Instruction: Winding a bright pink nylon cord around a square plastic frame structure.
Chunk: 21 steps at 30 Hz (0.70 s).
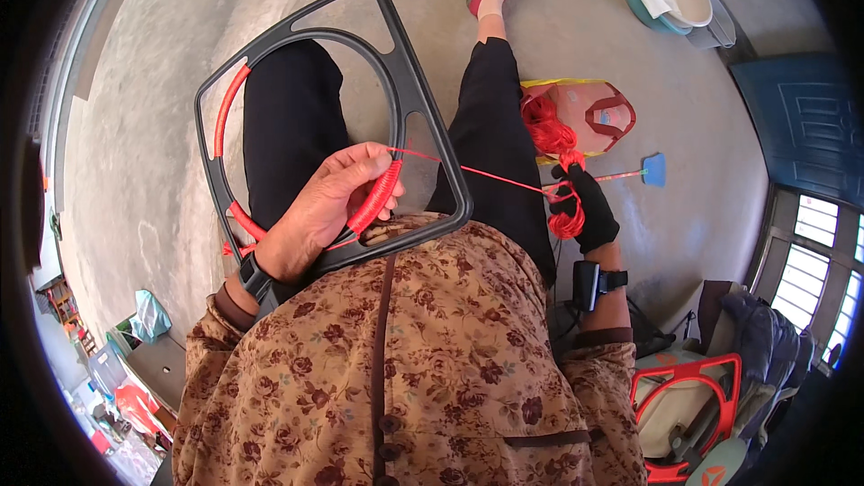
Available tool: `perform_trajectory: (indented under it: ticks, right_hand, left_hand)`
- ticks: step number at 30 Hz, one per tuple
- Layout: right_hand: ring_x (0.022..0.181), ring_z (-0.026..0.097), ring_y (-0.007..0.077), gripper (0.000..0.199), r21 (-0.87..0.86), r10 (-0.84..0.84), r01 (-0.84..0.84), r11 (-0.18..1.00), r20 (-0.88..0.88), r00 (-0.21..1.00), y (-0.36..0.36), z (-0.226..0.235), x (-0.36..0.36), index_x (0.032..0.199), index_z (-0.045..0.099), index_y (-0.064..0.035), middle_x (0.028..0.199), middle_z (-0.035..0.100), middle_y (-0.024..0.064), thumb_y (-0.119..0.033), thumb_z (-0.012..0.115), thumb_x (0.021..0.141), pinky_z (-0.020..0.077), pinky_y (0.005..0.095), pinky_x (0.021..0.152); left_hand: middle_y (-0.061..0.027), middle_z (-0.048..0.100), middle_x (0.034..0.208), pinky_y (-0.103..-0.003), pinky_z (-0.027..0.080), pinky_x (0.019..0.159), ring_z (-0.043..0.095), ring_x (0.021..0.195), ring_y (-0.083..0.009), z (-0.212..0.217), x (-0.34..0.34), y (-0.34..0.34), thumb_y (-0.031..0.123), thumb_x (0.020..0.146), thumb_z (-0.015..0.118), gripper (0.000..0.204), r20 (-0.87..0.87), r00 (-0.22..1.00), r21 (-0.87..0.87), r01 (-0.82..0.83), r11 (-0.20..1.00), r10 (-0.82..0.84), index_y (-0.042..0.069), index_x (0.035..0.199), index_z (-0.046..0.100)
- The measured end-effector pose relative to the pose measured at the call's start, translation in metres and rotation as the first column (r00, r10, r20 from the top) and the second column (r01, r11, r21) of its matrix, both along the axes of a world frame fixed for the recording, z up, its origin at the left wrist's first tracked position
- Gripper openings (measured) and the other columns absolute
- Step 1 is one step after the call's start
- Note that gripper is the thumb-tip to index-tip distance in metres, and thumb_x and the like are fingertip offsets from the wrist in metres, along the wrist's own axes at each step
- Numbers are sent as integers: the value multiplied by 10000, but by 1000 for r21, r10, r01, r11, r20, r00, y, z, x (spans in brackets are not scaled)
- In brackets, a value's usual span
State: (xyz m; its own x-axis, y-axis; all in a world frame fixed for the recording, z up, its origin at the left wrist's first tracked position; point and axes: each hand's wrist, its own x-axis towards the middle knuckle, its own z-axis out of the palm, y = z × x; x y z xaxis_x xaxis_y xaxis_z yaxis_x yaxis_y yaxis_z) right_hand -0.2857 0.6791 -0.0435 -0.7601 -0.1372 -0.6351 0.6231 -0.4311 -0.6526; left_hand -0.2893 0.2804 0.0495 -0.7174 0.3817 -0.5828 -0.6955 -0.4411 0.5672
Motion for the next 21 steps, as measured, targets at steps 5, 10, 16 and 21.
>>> perform_trajectory:
  ticks: [5,10,16,21]
  right_hand:
    - [729,616,143,287,79,0,7,997,-83,997,-31,19,-17,1094,610,-30,864,639,39,-277,608,949,505,291,636]
    - [794,569,93,206,844,554,124,523,-446,703,-94,38,-61,1046,641,-23,875,631,15,-174,639,907,471,257,702]
    - [726,545,74,215,547,408,45,836,-673,617,-194,53,-95,1104,640,-85,856,608,-34,-203,596,930,452,237,652]
    - [719,542,41,251,75,360,-356,932,-333,871,-198,50,-73,1155,618,-113,873,598,-50,-268,517,985,439,201,594]
  left_hand:
    - [-98,677,755,-272,555,566,648,598,-158,-2,-3,0,235,932,630,165,18,1000,4,-25,1000,25,72,923,607]
    - [-107,676,751,-271,551,562,646,594,-163,-2,-1,-1,179,908,631,117,-4,1000,-2,-10,1000,10,66,885,606]
    - [-111,677,777,-284,551,573,652,631,-168,-3,1,1,178,900,635,122,63,996,67,52,996,-57,60,910,608]
    - [-118,681,834,-298,559,582,669,699,-174,-7,3,-1,182,906,630,192,104,992,141,55,988,-70,35,1029,617]
